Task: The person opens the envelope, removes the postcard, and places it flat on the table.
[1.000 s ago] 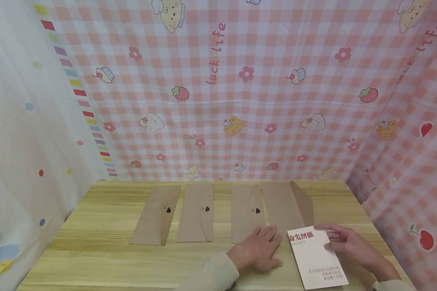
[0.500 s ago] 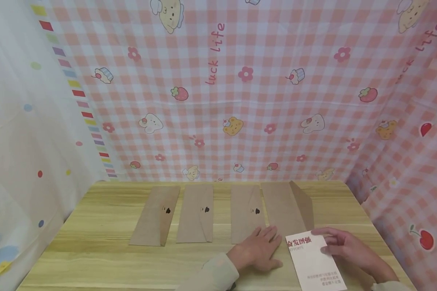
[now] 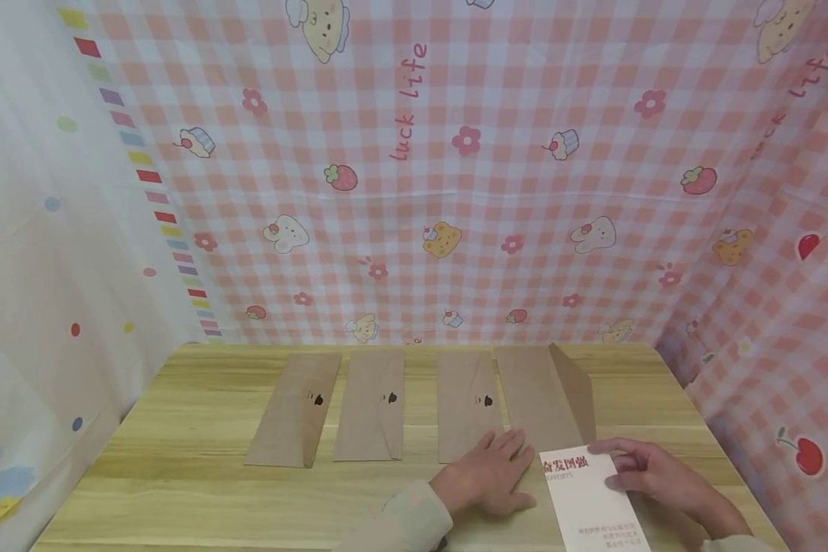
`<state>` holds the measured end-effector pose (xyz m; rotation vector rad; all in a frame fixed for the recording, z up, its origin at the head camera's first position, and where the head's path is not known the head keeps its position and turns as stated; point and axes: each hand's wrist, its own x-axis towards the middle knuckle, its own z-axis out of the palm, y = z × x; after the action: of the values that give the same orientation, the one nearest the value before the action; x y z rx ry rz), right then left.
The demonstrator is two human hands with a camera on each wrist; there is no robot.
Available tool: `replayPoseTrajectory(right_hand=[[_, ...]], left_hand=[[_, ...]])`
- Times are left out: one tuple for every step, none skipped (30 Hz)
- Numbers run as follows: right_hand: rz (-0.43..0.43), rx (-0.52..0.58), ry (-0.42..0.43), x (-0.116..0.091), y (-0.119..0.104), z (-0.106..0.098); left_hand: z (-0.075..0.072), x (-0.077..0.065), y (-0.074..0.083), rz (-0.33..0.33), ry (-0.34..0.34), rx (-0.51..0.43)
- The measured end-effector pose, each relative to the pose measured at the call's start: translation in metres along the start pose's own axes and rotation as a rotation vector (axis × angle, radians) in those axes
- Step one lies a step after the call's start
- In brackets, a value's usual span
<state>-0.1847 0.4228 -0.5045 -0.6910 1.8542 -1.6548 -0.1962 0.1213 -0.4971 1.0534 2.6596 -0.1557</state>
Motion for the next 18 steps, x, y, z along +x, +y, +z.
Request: replayPoseTrajectory(right_hand=[[-0.004, -0.001, -0.005, 0.0000, 0.0006, -0.0002], [-0.009, -0.007, -0.007, 0.0000, 0.0013, -0.0004], [-0.013, -0.015, -0.006, -0.0001, 0.0019, -0.0005], [-0.016, -0.023, -0.005, 0.0002, 0.0028, -0.0005], [-0.022, -0.038, -0.003, 0.0005, 0.0036, -0.0005], [-0.021, -0.062, 0.008, 0.0007, 0.0044, -0.0003], [-0.020, -0.091, 0.021, 0.0010, 0.0053, 0.0000], [-0.020, -0.115, 0.030, 0.0012, 0.0062, 0.0002], [-0.021, -0.138, 0.039, 0.0014, 0.0070, 0.0005], [-0.023, -0.162, 0.049, 0.0017, 0.0078, 0.0008], [-0.027, -0.187, 0.057, 0.0019, 0.0085, 0.0011], [-0.028, -0.204, 0.064, 0.0021, 0.0091, 0.0013], [-0.031, -0.212, 0.067, 0.0023, 0.0095, 0.0014], [-0.033, -0.215, 0.067, 0.0024, 0.0098, 0.0014], [-0.035, -0.217, 0.068, 0.0024, 0.0100, 0.0013], [-0.035, -0.213, 0.064, 0.0024, 0.0100, 0.0012], [-0.034, -0.204, 0.058, 0.0024, 0.0100, 0.0010], [-0.032, -0.194, 0.051, 0.0024, 0.0100, 0.0008]], left_hand=[[0.0001, 0.0003, 0.0000, 0.000, -0.003, -0.001], [0.0002, 0.0005, -0.0001, 0.000, -0.006, -0.003], [0.0003, 0.0007, -0.0002, -0.001, -0.009, -0.006], [0.0005, 0.0009, -0.0006, -0.001, -0.013, -0.009], [0.0009, 0.0012, -0.0010, -0.001, -0.016, -0.013], [0.0009, 0.0013, -0.0013, -0.001, -0.020, -0.018], [0.0010, 0.0014, -0.0016, 0.000, -0.023, -0.021], [0.0010, 0.0014, -0.0017, 0.001, -0.023, -0.022], [0.0011, 0.0015, -0.0018, 0.002, -0.023, -0.025], [0.0010, 0.0013, -0.0017, 0.003, -0.022, -0.027], [0.0011, 0.0013, -0.0016, 0.003, -0.022, -0.028], [0.0006, 0.0008, -0.0015, 0.003, -0.021, -0.029], [0.0005, 0.0006, -0.0014, 0.004, -0.020, -0.030], [0.0003, 0.0004, -0.0012, 0.004, -0.019, -0.032], [0.0000, 0.0003, -0.0012, 0.004, -0.020, -0.035], [-0.0004, 0.0001, -0.0011, 0.004, -0.022, -0.034], [-0.0004, 0.0003, -0.0010, 0.005, -0.024, -0.033], [-0.0009, 0.0000, -0.0011, 0.005, -0.026, -0.035]])
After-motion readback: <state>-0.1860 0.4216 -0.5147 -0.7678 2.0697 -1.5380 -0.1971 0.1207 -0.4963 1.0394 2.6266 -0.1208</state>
